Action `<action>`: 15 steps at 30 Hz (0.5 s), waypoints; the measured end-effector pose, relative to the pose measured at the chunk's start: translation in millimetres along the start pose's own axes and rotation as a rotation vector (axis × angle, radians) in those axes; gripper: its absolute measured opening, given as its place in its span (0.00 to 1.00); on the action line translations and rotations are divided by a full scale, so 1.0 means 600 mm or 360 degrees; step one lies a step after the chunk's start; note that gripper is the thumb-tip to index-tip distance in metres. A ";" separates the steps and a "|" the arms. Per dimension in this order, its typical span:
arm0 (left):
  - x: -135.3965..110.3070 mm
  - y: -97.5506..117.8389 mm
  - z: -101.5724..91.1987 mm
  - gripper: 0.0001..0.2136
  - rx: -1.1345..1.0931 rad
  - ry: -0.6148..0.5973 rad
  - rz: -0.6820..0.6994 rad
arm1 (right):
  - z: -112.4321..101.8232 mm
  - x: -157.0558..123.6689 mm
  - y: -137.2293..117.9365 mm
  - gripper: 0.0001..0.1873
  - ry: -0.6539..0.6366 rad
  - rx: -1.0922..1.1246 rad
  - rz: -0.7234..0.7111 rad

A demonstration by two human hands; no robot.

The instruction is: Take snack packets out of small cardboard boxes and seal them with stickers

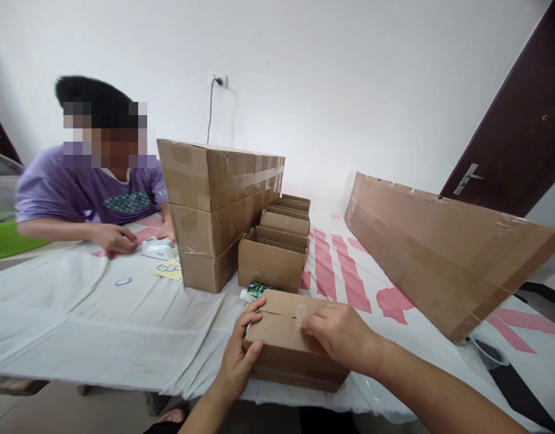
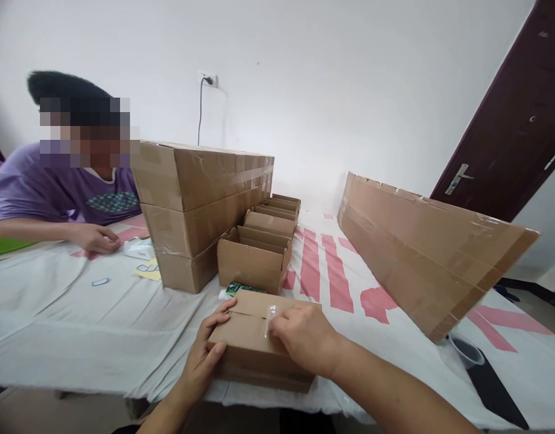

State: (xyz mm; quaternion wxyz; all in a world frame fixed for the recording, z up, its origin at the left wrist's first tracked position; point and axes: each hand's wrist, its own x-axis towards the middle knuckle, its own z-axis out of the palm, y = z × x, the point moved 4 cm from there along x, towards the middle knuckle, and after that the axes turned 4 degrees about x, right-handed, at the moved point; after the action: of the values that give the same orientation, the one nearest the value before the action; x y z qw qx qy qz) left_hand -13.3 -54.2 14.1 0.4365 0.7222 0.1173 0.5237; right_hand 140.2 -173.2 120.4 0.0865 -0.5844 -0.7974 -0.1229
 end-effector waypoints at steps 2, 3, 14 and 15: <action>0.000 -0.001 -0.001 0.14 -0.0008 0.0005 -0.0004 | -0.003 0.004 -0.007 0.08 -0.0129 -0.0099 -0.0002; 0.000 -0.001 0.000 0.14 -0.0010 0.0003 -0.0003 | -0.004 0.008 -0.012 0.07 -0.0178 -0.0163 0.0011; 0.005 0.005 0.001 0.14 0.0052 0.0015 0.0037 | -0.016 0.026 -0.017 0.06 -0.0413 -0.0229 0.0021; 0.005 0.004 0.001 0.14 0.0054 0.0012 0.0049 | -0.017 0.024 -0.018 0.05 -0.0429 -0.0218 0.0021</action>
State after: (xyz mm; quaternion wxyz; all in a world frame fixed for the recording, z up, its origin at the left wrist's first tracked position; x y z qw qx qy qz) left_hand -12.3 -54.0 17.7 0.4157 0.7292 0.1166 0.5309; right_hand 125.9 -166.4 133.3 -0.0606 -0.6054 -0.7877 -0.0967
